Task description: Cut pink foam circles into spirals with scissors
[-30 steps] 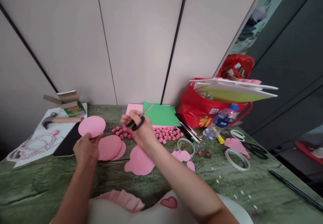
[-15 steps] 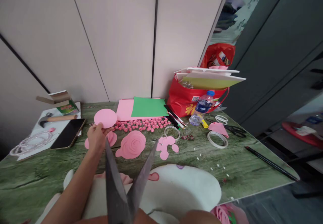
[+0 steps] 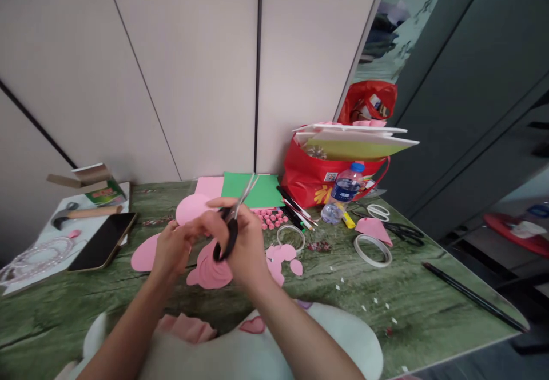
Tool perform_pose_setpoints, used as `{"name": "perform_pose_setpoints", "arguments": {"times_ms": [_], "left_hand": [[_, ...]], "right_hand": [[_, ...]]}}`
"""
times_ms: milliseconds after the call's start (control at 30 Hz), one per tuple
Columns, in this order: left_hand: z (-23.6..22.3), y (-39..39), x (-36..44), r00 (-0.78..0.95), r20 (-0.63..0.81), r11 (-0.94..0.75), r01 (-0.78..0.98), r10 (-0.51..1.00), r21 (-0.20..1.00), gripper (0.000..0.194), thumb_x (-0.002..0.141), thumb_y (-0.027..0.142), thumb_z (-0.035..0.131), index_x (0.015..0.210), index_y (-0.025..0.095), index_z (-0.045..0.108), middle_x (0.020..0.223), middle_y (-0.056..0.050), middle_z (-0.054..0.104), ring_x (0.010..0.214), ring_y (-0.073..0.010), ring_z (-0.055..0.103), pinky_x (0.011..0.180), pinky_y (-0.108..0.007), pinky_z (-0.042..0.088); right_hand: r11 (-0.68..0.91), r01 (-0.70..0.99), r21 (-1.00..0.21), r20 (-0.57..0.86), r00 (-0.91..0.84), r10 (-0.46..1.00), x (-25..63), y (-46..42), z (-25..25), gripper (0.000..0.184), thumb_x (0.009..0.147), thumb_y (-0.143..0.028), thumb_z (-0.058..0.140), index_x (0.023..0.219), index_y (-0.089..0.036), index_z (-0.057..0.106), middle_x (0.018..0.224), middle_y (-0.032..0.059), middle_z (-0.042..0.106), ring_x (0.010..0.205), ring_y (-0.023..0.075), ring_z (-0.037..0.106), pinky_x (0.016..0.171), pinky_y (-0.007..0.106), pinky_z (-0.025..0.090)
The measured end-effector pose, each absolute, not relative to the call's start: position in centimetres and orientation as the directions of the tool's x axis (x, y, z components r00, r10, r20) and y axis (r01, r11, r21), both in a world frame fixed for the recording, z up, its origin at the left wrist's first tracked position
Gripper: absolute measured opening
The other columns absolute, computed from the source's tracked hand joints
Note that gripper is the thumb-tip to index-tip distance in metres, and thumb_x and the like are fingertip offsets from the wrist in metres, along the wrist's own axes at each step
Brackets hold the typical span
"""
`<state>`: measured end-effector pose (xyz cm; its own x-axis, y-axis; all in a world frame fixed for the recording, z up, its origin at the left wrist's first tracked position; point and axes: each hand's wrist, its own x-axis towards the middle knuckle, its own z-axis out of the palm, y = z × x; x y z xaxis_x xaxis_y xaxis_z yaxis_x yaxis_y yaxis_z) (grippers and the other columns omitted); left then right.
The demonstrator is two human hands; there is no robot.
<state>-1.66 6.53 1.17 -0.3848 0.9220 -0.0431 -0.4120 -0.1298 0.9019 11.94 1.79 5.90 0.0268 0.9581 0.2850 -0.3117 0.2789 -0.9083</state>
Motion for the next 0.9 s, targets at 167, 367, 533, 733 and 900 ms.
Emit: {"name": "perform_pose_setpoints", "arguments": {"times_ms": [167,367,533,733,900], "left_hand": [[-0.2,6.6,-2.3,-0.298,-0.144,0.010,-0.409,0.944,0.913,0.020,0.056,0.017,0.061,0.073,0.012,0.053,0.064,-0.001,0.062,0.054,-0.0144,0.059,0.051,-0.028,0.049],[-1.2,6.8,-2.2,-0.102,-0.225,0.198,-0.227,0.969,0.954,0.024,0.055,0.021,0.067,0.073,0.013,0.055,0.059,0.000,0.062,0.054,-0.0141,0.058,0.052,-0.027,0.050],[-1.3,6.8,-2.4,0.000,-0.279,0.271,-0.229,0.960,0.935,0.028,0.055,0.023,0.069,0.080,0.011,0.062,0.067,-0.004,0.066,0.053,-0.0132,0.057,0.045,-0.024,0.049],[-0.8,6.9,-2.9,-0.296,-0.219,0.077,-0.425,0.930,0.902,0.024,0.050,0.016,0.071,0.071,0.008,0.064,0.069,-0.005,0.065,0.060,-0.0137,0.058,0.050,-0.024,0.051],[0.1,6.4,-2.6,-0.309,-0.182,0.008,-0.489,0.933,0.872,0.029,0.052,0.016,0.069,0.079,0.007,0.062,0.071,-0.006,0.065,0.063,-0.0164,0.059,0.048,-0.025,0.050]], "right_hand": [[0.152,-0.371,-0.916,0.100,0.157,0.983,10.4,6.8,0.6,0.041,0.052,-0.029,0.071,0.085,-0.018,0.050,0.067,-0.0011,0.057,0.062,0.0136,0.056,0.060,0.027,0.045],[0.102,-0.297,-0.949,0.071,0.112,0.991,10.5,7.9,-2.5,0.030,0.056,-0.028,0.069,0.078,-0.017,0.052,0.062,-0.0028,0.049,0.054,0.0091,0.045,0.051,0.022,0.038],[0.076,-0.214,-0.974,0.081,-0.017,0.997,11.6,8.4,-2.5,0.027,0.056,-0.027,0.069,0.076,-0.017,0.054,0.057,-0.0043,0.046,0.049,0.0079,0.040,0.046,0.020,0.031],[-0.097,-0.127,-0.987,-0.054,-0.311,0.949,11.8,6.8,-3.2,0.038,0.054,-0.032,0.070,0.084,-0.015,0.056,0.052,-0.0045,0.050,0.048,0.0102,0.047,0.049,0.024,0.037],[-0.127,-0.133,-0.983,-0.065,-0.393,0.917,11.9,5.0,-4.0,0.042,0.047,-0.028,0.075,0.080,-0.016,0.052,0.062,-0.0026,0.055,0.055,0.0097,0.050,0.051,0.021,0.039]]}}
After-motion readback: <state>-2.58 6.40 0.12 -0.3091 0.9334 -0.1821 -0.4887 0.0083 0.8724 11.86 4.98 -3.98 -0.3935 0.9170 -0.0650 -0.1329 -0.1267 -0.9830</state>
